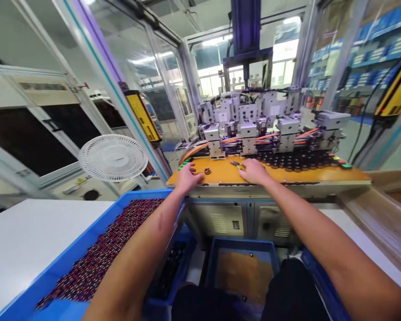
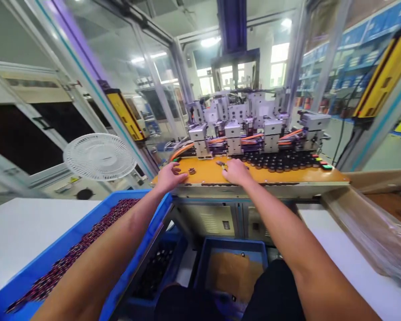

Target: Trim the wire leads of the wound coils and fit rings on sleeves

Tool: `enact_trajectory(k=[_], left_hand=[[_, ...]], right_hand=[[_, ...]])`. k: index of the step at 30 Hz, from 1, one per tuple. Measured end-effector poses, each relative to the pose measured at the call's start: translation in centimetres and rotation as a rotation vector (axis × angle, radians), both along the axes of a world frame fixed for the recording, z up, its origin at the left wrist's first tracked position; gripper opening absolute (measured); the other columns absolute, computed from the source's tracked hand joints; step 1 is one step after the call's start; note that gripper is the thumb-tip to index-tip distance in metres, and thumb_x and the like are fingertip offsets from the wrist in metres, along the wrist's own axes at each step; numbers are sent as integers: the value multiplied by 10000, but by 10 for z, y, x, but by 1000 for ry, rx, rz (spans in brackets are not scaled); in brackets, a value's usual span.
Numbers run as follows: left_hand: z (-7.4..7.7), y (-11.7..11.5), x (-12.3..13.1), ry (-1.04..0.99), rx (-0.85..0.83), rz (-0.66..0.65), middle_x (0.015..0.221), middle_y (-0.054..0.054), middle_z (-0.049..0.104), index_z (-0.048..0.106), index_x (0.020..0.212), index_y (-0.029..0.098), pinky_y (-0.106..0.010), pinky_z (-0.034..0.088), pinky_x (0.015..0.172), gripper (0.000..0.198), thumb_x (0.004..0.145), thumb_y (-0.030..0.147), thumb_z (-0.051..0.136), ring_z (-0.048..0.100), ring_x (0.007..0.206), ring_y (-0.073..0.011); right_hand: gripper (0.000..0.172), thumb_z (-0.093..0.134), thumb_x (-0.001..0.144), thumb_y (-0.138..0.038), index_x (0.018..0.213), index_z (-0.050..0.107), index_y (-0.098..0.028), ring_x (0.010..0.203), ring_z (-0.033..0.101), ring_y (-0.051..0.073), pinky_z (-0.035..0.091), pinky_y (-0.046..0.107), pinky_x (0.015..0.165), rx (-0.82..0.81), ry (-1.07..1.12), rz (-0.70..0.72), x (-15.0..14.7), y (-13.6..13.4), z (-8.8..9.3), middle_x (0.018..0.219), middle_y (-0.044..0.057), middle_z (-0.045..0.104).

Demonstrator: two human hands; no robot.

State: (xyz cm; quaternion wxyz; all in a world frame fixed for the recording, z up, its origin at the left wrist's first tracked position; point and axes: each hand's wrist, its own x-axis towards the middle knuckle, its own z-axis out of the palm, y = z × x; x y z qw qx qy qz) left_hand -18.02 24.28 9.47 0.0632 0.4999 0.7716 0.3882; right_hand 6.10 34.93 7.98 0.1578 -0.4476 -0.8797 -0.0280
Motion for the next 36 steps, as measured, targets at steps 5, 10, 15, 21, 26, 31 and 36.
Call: enact_trajectory(k=[5,10,15,21,26,31,36], left_hand=[[-6,31,17,-157,14,-22,1050,-61,669,596,1192,146,-408,564,840,328,908,303,643,662,902,-183],[-2,4,33,-319,169,-50,998,-54,672,562,1242,139,-405,541,897,540,744,176,767,666,853,-174],[-21,-91,60,-580,363,-131,1051,-87,703,480,1307,174,-357,547,916,762,629,326,794,698,965,-199],[-62,-213,93,-875,407,-86,1016,-101,749,555,1193,199,-313,588,851,670,598,304,844,729,950,-205],[-68,-274,110,-629,514,-56,1035,-46,750,613,1181,285,-279,609,833,559,674,204,834,726,957,-185],[-64,-291,121,-394,640,-98,1023,-12,734,599,1245,307,-295,622,844,604,705,130,806,722,924,-169],[-65,-293,132,-371,662,-167,1049,-7,736,554,1310,307,-282,620,856,689,711,62,789,719,951,-161]], right_hand=[[323,566,980,-435,1085,647,-140,1074,609,214,489,422,970,-29,52,80,4,-2,1,1132,88,651],[324,577,973,-440,1039,653,-131,1070,609,217,494,421,963,-52,89,104,5,-3,1,1103,93,655],[305,605,958,-428,1020,660,-135,1023,628,208,506,421,945,-47,135,115,5,-2,-1,1074,80,668],[267,622,895,-228,1110,660,-74,1152,592,279,462,445,1034,67,283,197,6,-18,8,1190,171,655],[382,574,924,-295,1258,598,-111,1246,547,255,436,431,1102,130,421,405,12,-114,21,1325,145,603],[296,506,1002,-284,1229,582,-109,1204,590,207,525,357,1016,89,430,1098,33,-240,31,1307,155,612],[130,542,909,-120,945,667,-107,738,634,211,528,329,621,62,-9,995,52,-277,20,868,79,692]])
